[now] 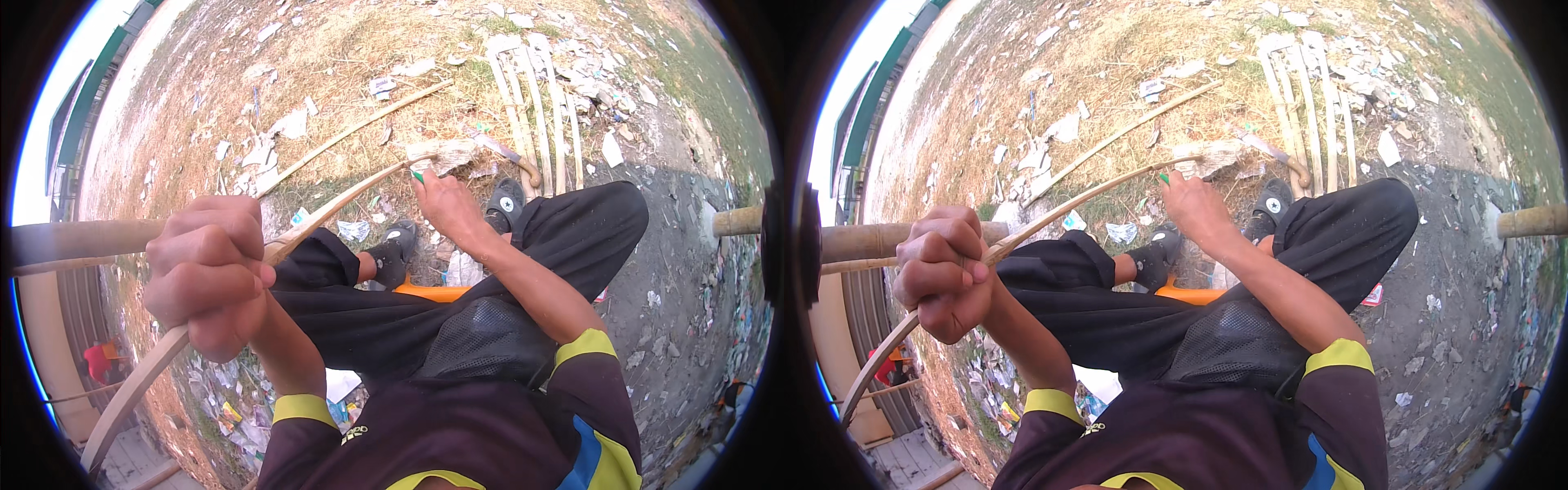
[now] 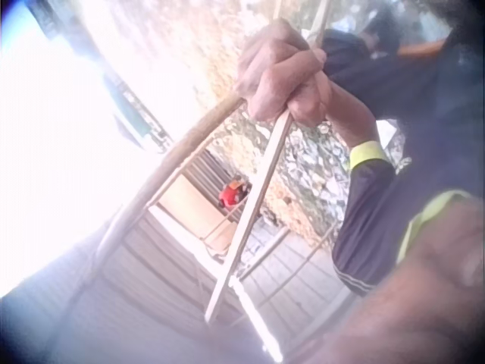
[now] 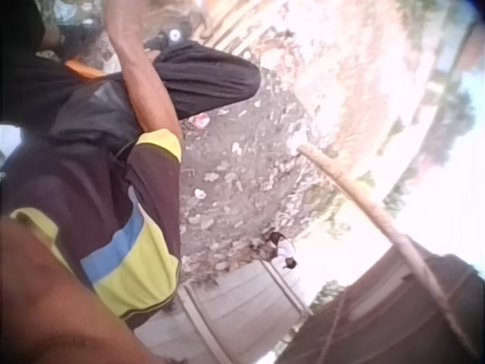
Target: The person sits on the ground and uses a small knife to shave the surface of a thin bamboo stick. They hold the stick with their left hand and scrape the blade along its length with their right hand, removing thin strips of material.
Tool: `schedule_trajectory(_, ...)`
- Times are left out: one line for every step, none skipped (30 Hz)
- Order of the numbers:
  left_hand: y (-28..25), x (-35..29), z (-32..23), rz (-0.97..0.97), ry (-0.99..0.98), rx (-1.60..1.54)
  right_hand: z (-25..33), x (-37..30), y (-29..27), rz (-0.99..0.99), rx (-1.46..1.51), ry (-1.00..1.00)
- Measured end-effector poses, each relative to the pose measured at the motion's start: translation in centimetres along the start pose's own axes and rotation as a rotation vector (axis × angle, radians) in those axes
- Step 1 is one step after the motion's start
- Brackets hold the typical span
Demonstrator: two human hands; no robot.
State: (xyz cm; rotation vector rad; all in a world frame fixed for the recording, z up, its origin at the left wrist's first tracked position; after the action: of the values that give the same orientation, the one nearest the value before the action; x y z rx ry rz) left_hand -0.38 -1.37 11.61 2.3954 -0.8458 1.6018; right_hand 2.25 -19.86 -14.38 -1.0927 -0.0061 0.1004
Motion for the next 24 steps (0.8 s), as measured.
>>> schedule_trajectory(0.0, 0.0, -0.1, 0.007, 0.001, 0.002, 0.9, 0.0, -0.1, 0.001, 0.028, -0.025)
schedule_trajectory(0.0, -0.2, -0.1, 0.000, 0.000, 0.008, 1.4, 0.0, -0.1, 0.002, 0.056, -0.051)
schedule_trajectory(-0.1, -0.1, -0.1, -0.002, 0.011, 0.011, 0.4, 0.6, 0.3, -0.023, -0.013, -0.048)
schedule_trajectory(0.1, -0.2, 0.0, -0.009, 0.010, -0.004, -1.6, 0.9, 1.3, -0.039, -0.081, -0.024)
schedule_trajectory(-0.1, -0.1, 0.2, -0.056, 0.000, -0.003, -2.6, 2.0, 1.6, -0.066, -0.142, -0.015)
schedule_trajectory(-0.5, -0.4, -0.1, -0.115, -0.017, 0.012, -2.0, 2.7, 1.3, -0.053, -0.170, -0.040)
schedule_trajectory(-0.9, -0.8, -0.4, -0.175, -0.034, 0.028, -1.3, 3.4, 1.1, -0.040, -0.198, -0.066)
schedule_trajectory(-2.1, -1.2, 0.0, -0.266, -0.017, -0.021, -0.5, 3.6, 0.9, -0.026, -0.225, -0.095)
schedule_trajectory(-3.0, -1.5, -0.5, -0.268, -0.049, -0.015, -0.1, 3.4, 0.7, -0.059, -0.237, -0.145)
schedule_trajectory(-3.6, -1.6, -0.6, -0.272, -0.070, -0.018, -0.6, 2.8, 0.9, -0.112, -0.230, -0.144)
schedule_trajectory(-3.2, -1.6, -0.2, -0.293, -0.062, -0.027, -4.5, 3.5, 4.0, 0.015, -0.401, -0.027)
schedule_trajectory(-2.5, -1.8, 0.1, -0.322, -0.073, -0.035, -11.4, 2.4, 7.4, 0.222, -0.493, 0.148)
schedule_trajectory(-2.3, -1.6, 0.7, -0.328, -0.070, -0.034, -16.9, 2.0, 9.0, 0.406, -0.565, 0.316)
schedule_trajectory(-2.3, -2.0, -0.2, -0.328, -0.049, 0.003, -16.5, 2.2, 8.1, 0.319, -0.495, 0.389)
schedule_trajectory(-2.2, -1.8, -0.2, -0.300, -0.022, -0.010, -17.0, 1.9, 7.6, 0.198, -0.380, 0.455)
schedule_trajectory(-1.8, -2.4, -0.2, -0.299, -0.016, -0.023, -16.6, 3.0, 5.9, 0.170, -0.320, 0.392)
schedule_trajectory(-1.9, -2.8, -0.5, -0.319, -0.008, 0.003, -13.6, 3.3, 4.6, 0.184, -0.242, 0.326)
schedule_trajectory(-1.6, -2.7, -0.6, -0.338, -0.009, 0.012, -10.8, 3.4, 3.4, 0.180, -0.163, 0.272)
schedule_trajectory(-1.6, -2.4, -0.6, -0.315, -0.003, 0.020, -8.8, 4.0, 2.2, 0.076, -0.085, 0.230)
schedule_trajectory(-1.6, -2.3, -0.8, -0.293, -0.004, 0.035, -6.6, 4.0, 1.2, -0.019, -0.004, 0.180)
schedule_trajectory(-1.7, -2.4, -0.9, -0.293, 0.001, 0.046, -3.7, 3.4, -0.1, -0.027, 0.106, 0.090)
schedule_trajectory(-1.6, -2.4, -1.0, -0.291, 0.004, 0.062, -0.5, 2.3, -2.1, -0.032, 0.220, -0.004)
schedule_trajectory(-1.5, -2.5, -1.2, -0.289, 0.006, 0.080, 3.1, 0.5, -4.5, 0.035, 0.300, -0.067)
schedule_trajectory(-1.3, -2.4, -1.3, -0.231, 0.012, 0.081, 6.1, -1.5, -7.0, 0.102, 0.377, -0.125)
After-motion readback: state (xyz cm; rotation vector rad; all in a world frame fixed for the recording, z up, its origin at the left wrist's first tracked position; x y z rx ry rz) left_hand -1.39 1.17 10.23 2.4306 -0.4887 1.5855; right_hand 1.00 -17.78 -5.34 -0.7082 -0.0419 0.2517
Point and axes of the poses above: each hand's wrist, its own x-axis towards the middle knuckle, its own y-axis out of the palm, z = x × y, the point moved 3 cm from there along x, towards the middle knuckle, and after that the axes turned 10 degrees about -x, right-handed, at the moved point
